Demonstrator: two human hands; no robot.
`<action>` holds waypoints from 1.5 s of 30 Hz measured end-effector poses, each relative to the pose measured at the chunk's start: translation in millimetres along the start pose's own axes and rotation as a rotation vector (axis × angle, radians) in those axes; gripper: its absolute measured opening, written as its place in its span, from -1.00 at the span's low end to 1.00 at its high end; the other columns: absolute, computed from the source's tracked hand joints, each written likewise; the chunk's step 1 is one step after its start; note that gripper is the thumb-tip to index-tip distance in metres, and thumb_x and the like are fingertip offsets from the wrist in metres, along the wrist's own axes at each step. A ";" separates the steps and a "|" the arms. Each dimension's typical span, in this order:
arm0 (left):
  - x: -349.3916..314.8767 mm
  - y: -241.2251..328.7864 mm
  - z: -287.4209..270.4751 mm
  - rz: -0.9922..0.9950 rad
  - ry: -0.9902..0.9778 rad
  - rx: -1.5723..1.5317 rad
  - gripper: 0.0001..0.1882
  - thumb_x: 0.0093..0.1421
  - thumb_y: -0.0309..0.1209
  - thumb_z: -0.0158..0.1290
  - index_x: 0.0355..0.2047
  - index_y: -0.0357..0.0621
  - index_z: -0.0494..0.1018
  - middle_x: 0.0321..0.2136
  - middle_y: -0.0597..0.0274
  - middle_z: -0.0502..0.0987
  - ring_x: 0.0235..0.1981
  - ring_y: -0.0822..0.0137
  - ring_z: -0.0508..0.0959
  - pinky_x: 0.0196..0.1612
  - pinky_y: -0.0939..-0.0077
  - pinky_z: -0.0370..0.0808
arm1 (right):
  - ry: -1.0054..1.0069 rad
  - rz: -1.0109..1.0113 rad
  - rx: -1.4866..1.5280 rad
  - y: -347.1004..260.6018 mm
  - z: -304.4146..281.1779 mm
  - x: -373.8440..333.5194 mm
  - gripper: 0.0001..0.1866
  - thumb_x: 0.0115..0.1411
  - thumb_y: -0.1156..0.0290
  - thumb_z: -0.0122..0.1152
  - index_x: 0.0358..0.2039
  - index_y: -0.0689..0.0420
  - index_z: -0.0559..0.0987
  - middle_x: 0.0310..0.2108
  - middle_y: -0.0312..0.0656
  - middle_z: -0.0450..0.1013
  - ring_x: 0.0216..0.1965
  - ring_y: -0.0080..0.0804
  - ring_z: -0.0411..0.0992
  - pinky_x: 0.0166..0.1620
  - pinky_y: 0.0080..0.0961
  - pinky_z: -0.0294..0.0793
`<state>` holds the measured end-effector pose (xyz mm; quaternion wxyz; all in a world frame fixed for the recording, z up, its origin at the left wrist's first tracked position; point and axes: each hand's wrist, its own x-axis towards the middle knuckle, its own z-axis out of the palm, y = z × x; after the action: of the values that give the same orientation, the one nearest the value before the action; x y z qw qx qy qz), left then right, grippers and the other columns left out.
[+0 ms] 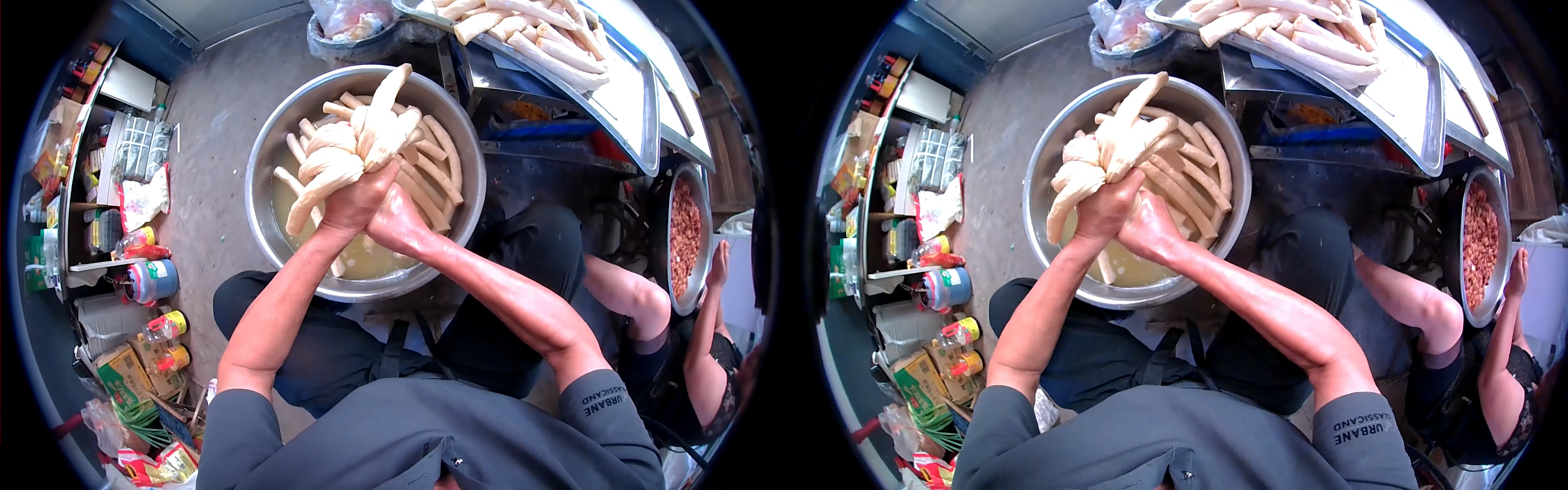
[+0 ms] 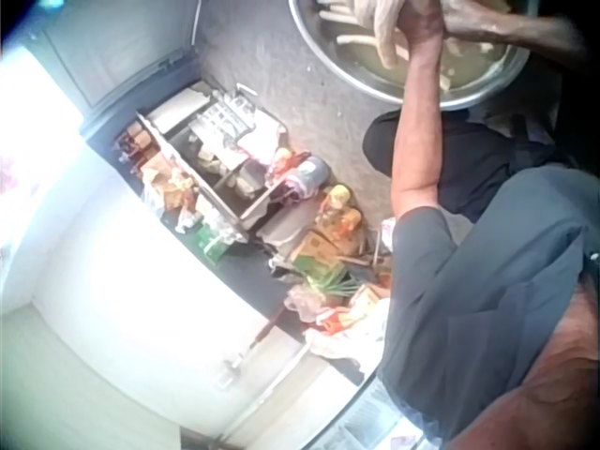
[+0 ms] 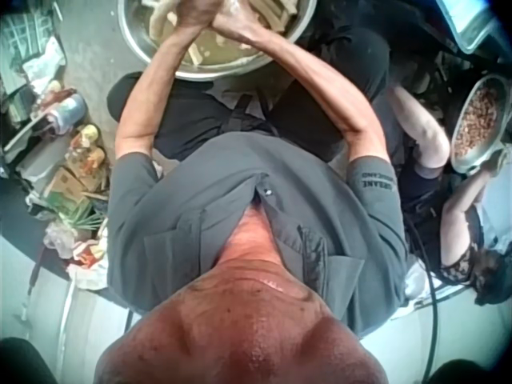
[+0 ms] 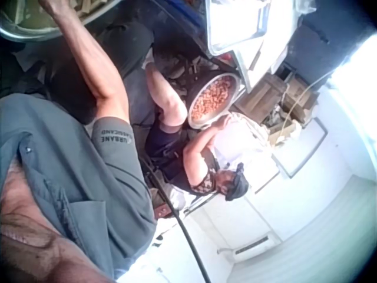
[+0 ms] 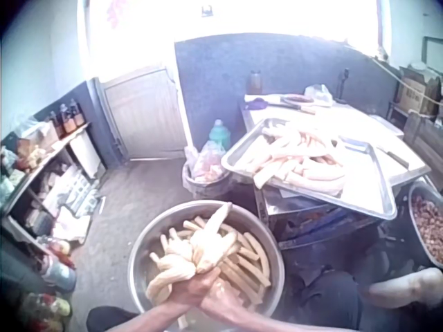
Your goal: The person picks up a bundle of radish strips from a bowl of liquid, squeezes them tightly with both hands to drain the moisture, and places the drained strips onto a metal tray.
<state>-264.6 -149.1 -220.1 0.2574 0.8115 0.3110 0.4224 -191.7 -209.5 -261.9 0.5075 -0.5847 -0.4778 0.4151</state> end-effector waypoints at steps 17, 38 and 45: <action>17.3 -7.7 -12.1 -0.258 0.081 -0.153 -0.83 0.04 -0.47 0.14 -0.36 -0.30 0.53 -0.43 0.22 0.55 -0.41 0.39 0.55 -0.31 0.44 0.48 | -0.053 0.179 0.024 -29.1 -9.6 2.3 -0.53 0.01 0.37 0.34 -0.06 0.26 0.49 -0.22 -0.14 0.56 -0.12 -0.35 0.51 0.02 -0.38 0.43; 29.7 -5.3 -12.7 -0.463 0.222 -0.399 -0.77 0.04 -0.46 0.15 -0.30 -0.37 0.55 -0.38 0.20 0.56 -0.38 0.39 0.55 -0.26 0.48 0.49 | 0.009 0.125 0.335 -32.8 -4.2 1.6 -0.65 -0.09 0.64 0.13 -0.20 0.31 0.55 -0.36 -0.24 0.53 -0.32 -0.58 0.44 -0.24 -0.55 0.45; 29.4 -2.9 -15.9 -0.420 0.218 -0.379 -0.79 0.04 -0.47 0.15 -0.32 -0.36 0.55 -0.39 0.20 0.56 -0.37 0.39 0.55 -0.25 0.48 0.49 | 0.097 -0.013 0.198 -20.7 5.6 4.1 -0.70 -0.07 0.66 0.12 -0.25 0.32 0.56 -0.35 -0.22 0.56 -0.27 -0.56 0.46 -0.17 -0.50 0.47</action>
<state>-265.6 -123.4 -198.5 0.4510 0.6169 0.4135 0.4950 -199.2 -203.8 -242.1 0.5882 -0.5479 -0.4129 0.4282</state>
